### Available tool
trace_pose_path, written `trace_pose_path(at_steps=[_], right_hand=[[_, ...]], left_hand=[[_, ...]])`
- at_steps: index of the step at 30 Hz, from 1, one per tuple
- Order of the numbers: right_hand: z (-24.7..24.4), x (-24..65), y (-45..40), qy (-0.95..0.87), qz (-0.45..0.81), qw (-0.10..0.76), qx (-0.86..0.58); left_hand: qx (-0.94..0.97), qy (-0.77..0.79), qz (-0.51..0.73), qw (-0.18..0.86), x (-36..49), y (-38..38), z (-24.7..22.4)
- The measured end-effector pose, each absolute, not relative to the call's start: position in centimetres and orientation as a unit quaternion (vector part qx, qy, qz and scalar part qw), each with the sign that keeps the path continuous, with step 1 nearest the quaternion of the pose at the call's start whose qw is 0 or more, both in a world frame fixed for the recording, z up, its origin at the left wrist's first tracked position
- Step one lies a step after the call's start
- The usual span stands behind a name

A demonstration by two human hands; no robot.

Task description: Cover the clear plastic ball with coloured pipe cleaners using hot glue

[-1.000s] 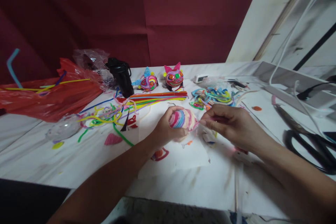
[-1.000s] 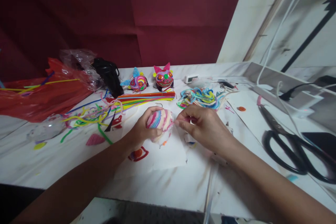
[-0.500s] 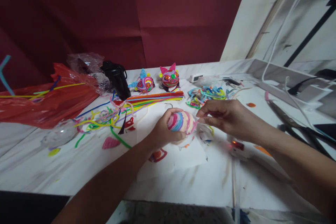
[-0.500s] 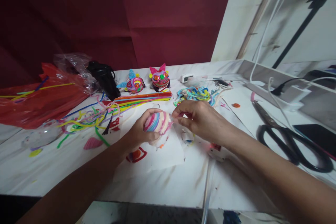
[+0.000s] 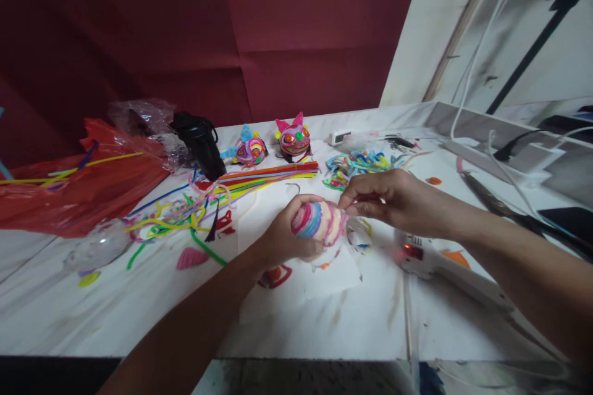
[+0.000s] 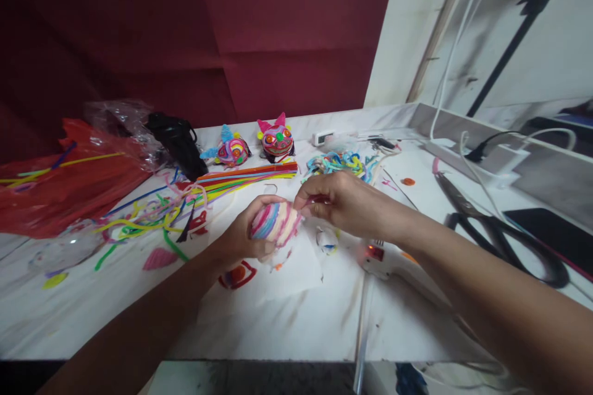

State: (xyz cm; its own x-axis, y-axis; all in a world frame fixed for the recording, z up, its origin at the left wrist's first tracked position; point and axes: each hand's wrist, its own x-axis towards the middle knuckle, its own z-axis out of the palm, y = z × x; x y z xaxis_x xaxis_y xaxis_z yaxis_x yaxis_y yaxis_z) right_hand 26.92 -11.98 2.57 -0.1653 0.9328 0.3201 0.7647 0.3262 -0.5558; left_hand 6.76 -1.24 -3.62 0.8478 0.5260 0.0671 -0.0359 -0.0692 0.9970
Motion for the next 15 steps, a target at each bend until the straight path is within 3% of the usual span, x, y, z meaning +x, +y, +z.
trace_pose_path(at_steps=[15], right_hand=[[2.37, 27.0, -11.77, -0.684, 0.252, 0.362, -0.581]], left_hand=[[0.72, 0.116, 0.194, 0.656, 6.41, -0.81, -4.33]])
